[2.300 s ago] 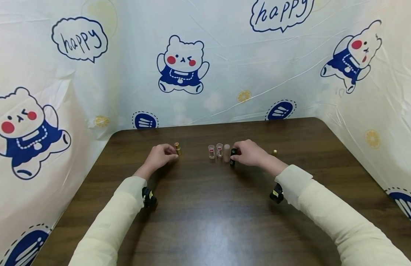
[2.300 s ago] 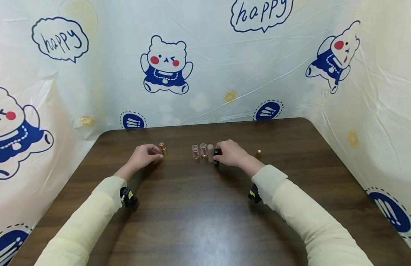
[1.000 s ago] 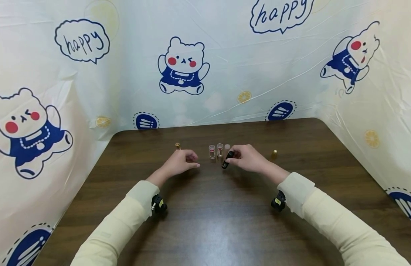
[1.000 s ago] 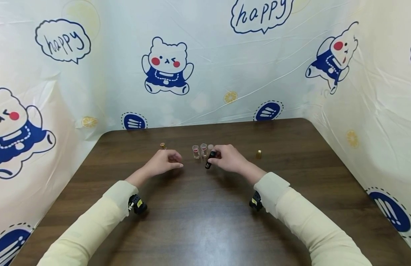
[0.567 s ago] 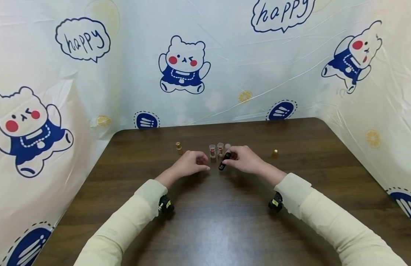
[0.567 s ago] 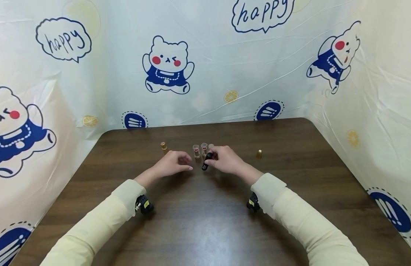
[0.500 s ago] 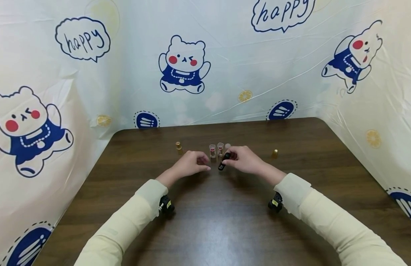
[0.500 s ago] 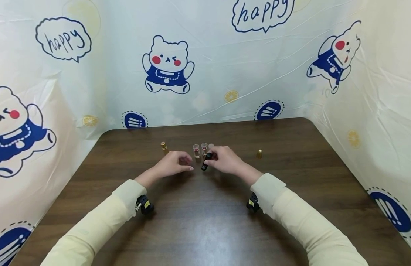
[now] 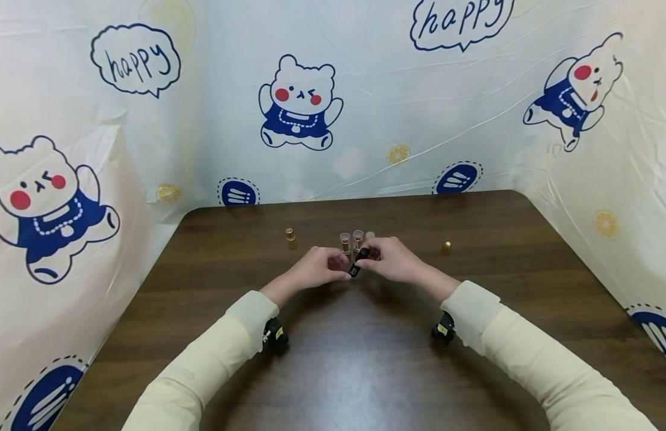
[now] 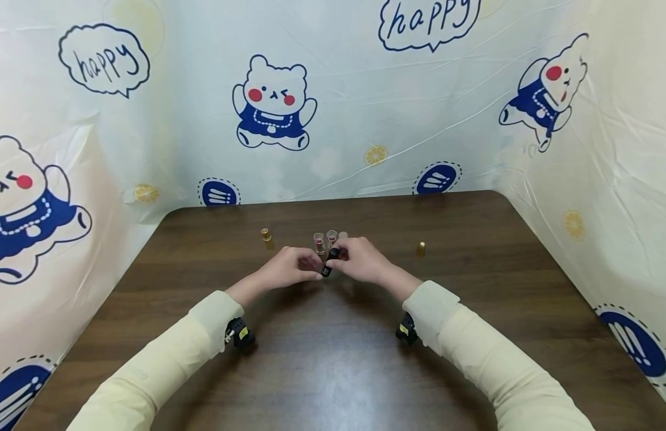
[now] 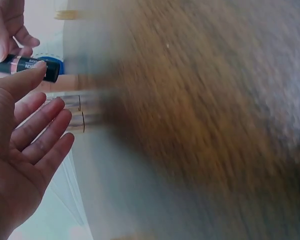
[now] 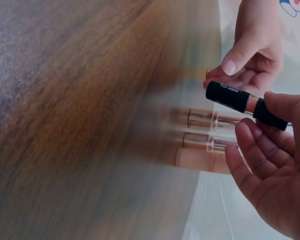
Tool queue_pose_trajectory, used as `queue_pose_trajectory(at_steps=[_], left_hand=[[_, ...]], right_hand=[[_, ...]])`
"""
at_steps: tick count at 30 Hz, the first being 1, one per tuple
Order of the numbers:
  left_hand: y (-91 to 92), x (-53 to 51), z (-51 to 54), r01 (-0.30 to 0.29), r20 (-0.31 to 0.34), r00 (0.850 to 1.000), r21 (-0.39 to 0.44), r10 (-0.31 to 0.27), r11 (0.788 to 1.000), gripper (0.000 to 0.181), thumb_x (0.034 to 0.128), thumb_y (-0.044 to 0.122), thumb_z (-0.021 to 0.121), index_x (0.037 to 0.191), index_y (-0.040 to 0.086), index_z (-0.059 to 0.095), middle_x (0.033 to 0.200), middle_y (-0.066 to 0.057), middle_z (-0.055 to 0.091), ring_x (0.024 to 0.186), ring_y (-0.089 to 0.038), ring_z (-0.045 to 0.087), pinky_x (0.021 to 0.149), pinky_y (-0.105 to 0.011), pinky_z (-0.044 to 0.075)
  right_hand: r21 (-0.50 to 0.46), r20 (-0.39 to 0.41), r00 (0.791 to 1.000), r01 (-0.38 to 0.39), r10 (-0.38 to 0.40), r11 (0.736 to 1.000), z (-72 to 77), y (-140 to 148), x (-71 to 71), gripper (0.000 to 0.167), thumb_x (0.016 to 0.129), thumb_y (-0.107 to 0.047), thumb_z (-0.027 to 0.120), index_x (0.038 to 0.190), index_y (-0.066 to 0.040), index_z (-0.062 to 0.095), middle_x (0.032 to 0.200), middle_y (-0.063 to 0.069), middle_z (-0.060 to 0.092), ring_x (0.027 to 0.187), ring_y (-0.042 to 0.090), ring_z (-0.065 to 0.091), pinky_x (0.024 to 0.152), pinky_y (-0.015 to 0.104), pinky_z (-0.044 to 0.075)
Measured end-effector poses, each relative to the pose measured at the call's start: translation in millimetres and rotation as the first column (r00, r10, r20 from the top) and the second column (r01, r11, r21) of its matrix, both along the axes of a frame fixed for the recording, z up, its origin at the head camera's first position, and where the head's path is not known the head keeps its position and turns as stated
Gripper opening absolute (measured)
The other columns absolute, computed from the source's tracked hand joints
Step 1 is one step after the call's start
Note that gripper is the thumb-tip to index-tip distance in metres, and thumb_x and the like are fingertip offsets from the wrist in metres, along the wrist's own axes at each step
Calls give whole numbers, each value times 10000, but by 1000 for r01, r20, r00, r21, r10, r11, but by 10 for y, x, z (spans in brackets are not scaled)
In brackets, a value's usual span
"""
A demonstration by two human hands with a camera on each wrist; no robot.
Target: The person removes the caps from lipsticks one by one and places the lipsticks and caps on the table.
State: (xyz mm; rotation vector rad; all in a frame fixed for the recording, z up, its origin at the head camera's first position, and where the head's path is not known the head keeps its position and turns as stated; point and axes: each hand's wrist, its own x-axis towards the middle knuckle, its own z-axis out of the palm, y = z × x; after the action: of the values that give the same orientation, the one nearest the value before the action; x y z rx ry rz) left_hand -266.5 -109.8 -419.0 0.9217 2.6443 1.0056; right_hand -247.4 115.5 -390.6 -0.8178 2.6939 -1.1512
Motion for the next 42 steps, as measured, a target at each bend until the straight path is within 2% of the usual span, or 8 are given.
queue_pose_trajectory(at_steps=[10,23,28,35,42], left_hand=[[85,19,-1,26,36,999,4,-27,1000,201,852,182,772,1014,93,693,897,40,688,836,-73,649,772,-269,518],[118,39,-9,54,3,999,5,-54,999,147,870,167,751,990,103,694,863,60,690,795,-46,635,729,-243,510],[116,46,-5,56,-6,998,-4,-56,998,122,875,167,746,968,104,697,833,67,683,758,-47,628,696,-244,508],[110,39,-7,49,-39,998,-42,-51,998,119,858,173,763,950,114,716,823,75,681,747,-42,622,702,-245,509],[110,42,-21,59,-61,996,-79,-64,995,120,859,182,764,947,112,721,820,72,684,734,-43,616,693,-245,508]], right_hand=[[-5,-5,1000,-20,20,1000,7,-27,30,100,917,-194,698,926,-109,646,805,-5,607,719,163,549,627,315,464],[-25,5,1000,-29,29,999,-24,-37,45,106,920,-179,694,973,-100,649,842,-12,625,761,152,571,667,312,482],[-22,7,999,-31,31,999,-23,-27,45,95,919,-176,694,960,-104,646,820,-9,617,742,160,559,646,312,472],[19,-44,998,-54,55,998,-52,-10,25,87,912,-177,703,936,-118,643,781,-34,609,688,135,534,612,294,446],[61,-51,995,-77,81,995,-63,-16,12,110,904,-192,714,948,-111,654,785,-46,623,673,112,538,614,281,458]])
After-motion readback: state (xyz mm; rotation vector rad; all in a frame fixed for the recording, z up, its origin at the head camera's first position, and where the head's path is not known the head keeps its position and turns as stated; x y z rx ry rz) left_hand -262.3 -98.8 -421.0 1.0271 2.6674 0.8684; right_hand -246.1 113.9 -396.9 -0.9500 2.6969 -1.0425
